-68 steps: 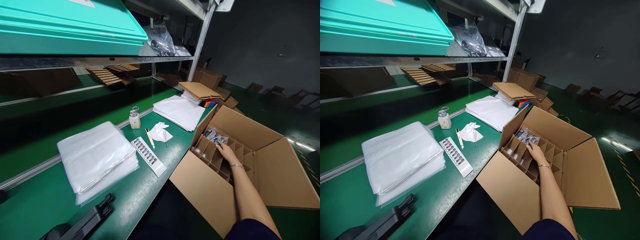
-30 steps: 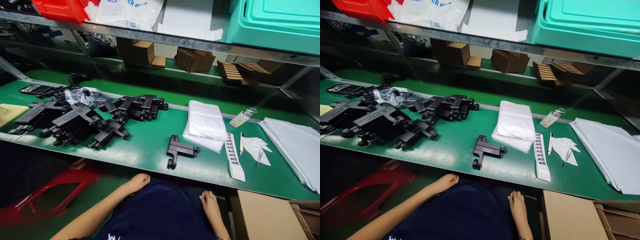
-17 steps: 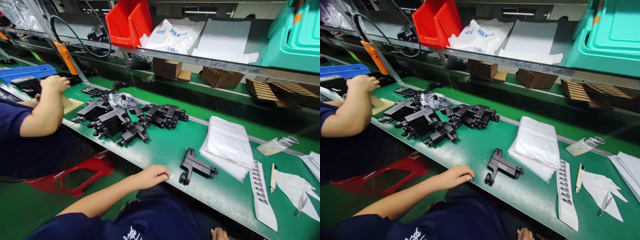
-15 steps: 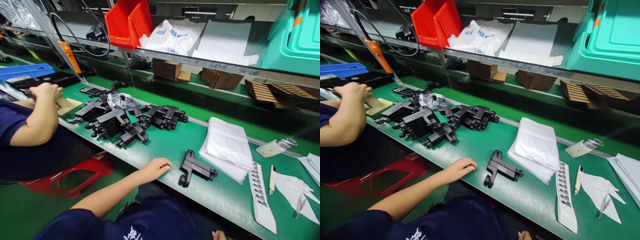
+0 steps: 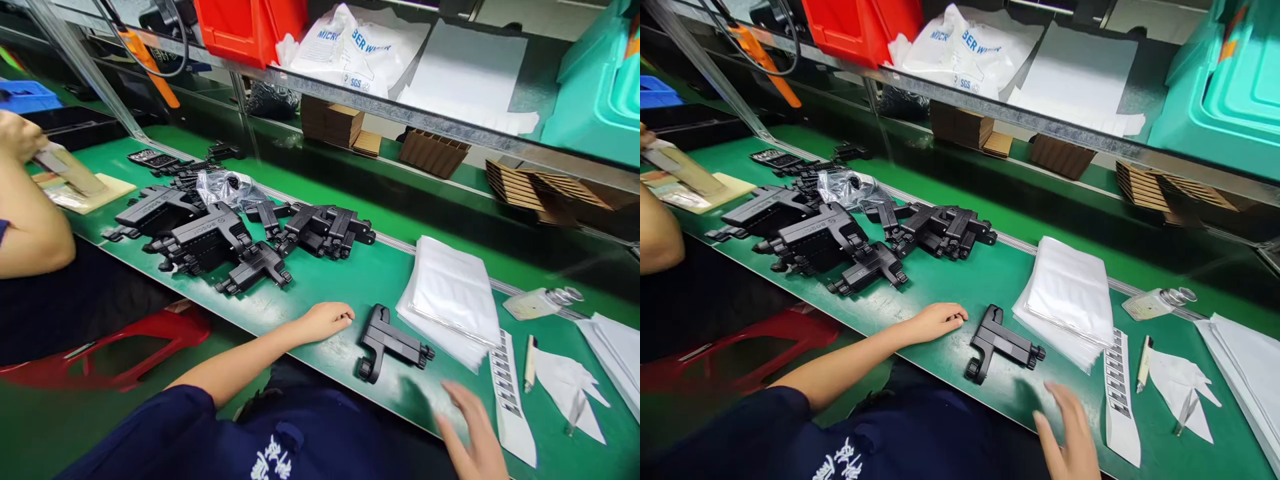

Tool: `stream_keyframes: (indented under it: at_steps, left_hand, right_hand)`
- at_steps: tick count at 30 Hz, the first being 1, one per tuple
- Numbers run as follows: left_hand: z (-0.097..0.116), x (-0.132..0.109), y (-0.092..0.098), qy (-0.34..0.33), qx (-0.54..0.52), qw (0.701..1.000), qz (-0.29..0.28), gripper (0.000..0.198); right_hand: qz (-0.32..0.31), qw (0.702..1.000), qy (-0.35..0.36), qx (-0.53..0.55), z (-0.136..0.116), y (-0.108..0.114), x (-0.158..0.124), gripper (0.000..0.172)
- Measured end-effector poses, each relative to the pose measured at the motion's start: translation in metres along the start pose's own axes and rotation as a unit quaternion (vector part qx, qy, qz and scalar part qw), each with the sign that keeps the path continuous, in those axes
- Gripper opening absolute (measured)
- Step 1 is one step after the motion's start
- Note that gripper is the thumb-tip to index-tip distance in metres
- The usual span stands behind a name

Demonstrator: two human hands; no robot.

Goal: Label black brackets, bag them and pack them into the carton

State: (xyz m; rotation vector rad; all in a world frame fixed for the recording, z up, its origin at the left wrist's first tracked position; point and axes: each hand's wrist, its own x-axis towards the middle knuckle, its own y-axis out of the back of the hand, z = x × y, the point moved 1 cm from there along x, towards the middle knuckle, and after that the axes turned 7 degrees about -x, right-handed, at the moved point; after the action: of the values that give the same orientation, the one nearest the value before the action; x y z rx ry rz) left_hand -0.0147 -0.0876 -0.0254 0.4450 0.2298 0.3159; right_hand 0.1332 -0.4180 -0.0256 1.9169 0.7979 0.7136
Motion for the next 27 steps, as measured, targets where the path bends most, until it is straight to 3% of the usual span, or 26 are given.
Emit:
stream_keyframes:
  at_steps: [3, 6, 9, 12, 14, 16, 18, 20, 21, 24, 27]
  left_hand:
    - [0.006, -0.005, -0.002, 0.016, 0.001, 1.0, 0.003, 0.026]
    - [0.009, -0.007, -0.007, 0.039, -0.04, 0.998, 0.007, 0.026]
    - [0.012, -0.004, -0.02, 0.051, -0.116, 0.992, 0.011, 0.034]
    - [0.017, 0.006, -0.035, 0.035, -0.204, 0.978, -0.007, 0.052]
    - [0.02, 0.015, -0.035, 0.019, -0.219, 0.975, -0.019, 0.054]
    - [0.02, 0.025, -0.019, 0.004, -0.18, 0.983, 0.025, 0.044]
    - [0.014, 0.034, 0.012, -0.01, -0.108, 0.981, 0.158, 0.032]
    - [0.004, 0.041, 0.049, -0.018, -0.045, 0.951, 0.305, 0.029]
    - [-0.001, 0.044, 0.065, -0.016, -0.028, 0.936, 0.349, 0.032]
    - [-0.017, 0.055, 0.096, -0.004, -0.03, 0.925, 0.379, 0.04]
    - [-0.03, 0.064, 0.102, 0.002, -0.072, 0.938, 0.339, 0.046]
  right_hand:
    - [0.031, 0.977, 0.173, -0.124, -0.031, -0.011, 0.076, 0.06]
    - [-0.001, 0.958, 0.225, -0.177, -0.043, -0.033, 0.113, 0.046]
    - [-0.022, 0.965, 0.212, -0.153, -0.042, -0.042, 0.115, 0.027]
    - [0.005, 0.977, 0.187, -0.104, -0.043, -0.038, 0.107, 0.027]
    - [0.019, 0.981, 0.175, -0.084, -0.044, -0.034, 0.104, 0.031]
    - [0.021, 0.982, 0.172, -0.081, -0.042, -0.033, 0.102, 0.035]
    - [0.013, 0.981, 0.171, -0.088, -0.037, -0.037, 0.1, 0.039]
    - [0.001, 0.982, 0.166, -0.094, -0.03, -0.042, 0.098, 0.042]
    - [-0.003, 0.982, 0.162, -0.095, -0.026, -0.044, 0.097, 0.043]
    - [-0.034, 0.98, 0.173, -0.087, -0.02, -0.037, 0.099, 0.044]
    - [-0.081, 0.977, 0.187, -0.06, -0.026, -0.012, 0.117, 0.047]
